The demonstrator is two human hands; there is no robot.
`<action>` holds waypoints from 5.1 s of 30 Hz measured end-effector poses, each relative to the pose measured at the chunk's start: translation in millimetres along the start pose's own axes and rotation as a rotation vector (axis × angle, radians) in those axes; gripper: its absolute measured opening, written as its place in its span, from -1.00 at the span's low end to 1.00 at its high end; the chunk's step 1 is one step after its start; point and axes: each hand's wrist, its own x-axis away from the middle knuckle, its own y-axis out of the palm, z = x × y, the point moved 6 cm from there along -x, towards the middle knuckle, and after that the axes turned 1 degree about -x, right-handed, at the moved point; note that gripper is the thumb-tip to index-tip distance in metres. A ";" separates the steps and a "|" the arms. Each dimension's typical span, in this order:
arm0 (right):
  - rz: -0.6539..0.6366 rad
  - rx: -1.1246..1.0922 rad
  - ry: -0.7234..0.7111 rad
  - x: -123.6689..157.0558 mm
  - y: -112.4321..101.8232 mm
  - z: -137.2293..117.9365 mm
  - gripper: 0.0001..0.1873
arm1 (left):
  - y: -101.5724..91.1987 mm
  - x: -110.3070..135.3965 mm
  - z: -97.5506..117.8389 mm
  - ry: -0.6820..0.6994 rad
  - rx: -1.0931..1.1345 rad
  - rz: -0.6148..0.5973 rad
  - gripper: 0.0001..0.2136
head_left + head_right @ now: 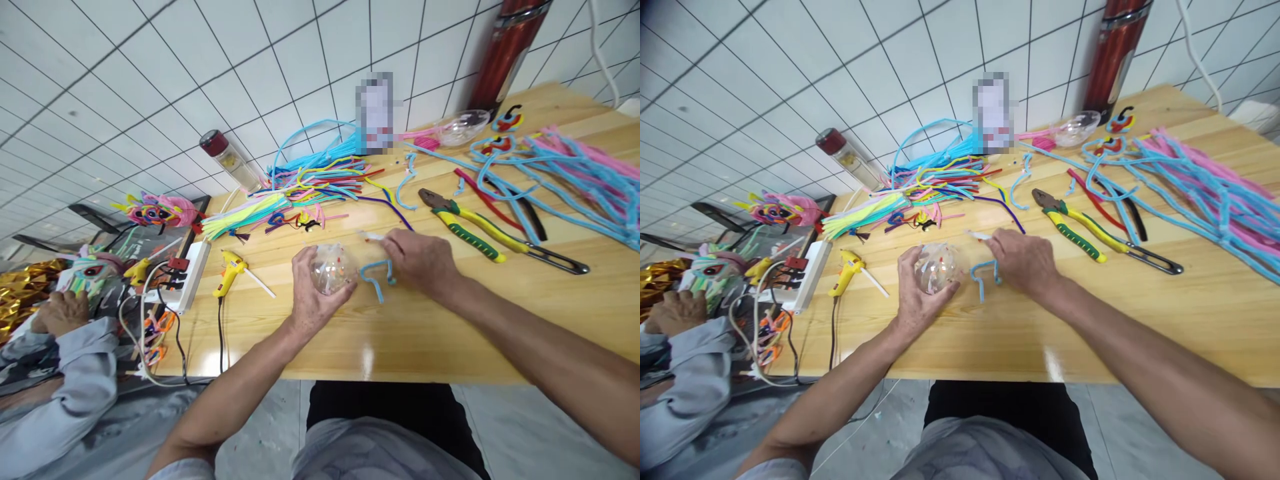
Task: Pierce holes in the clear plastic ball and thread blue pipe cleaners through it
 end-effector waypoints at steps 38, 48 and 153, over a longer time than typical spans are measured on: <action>-0.139 -0.227 -0.227 9.6 -4.5 -31.0 -0.59 | -1.0 0.6 4.0 0.037 -0.054 -0.023 -0.11; -0.054 -0.016 -0.051 3.5 0.4 -7.4 -0.53 | -1.6 2.4 4.1 0.047 -0.014 -0.024 -0.16; -0.027 -0.014 -0.042 6.5 -2.9 -12.9 -0.53 | 3.4 0.2 0.0 0.029 -0.026 0.034 -0.10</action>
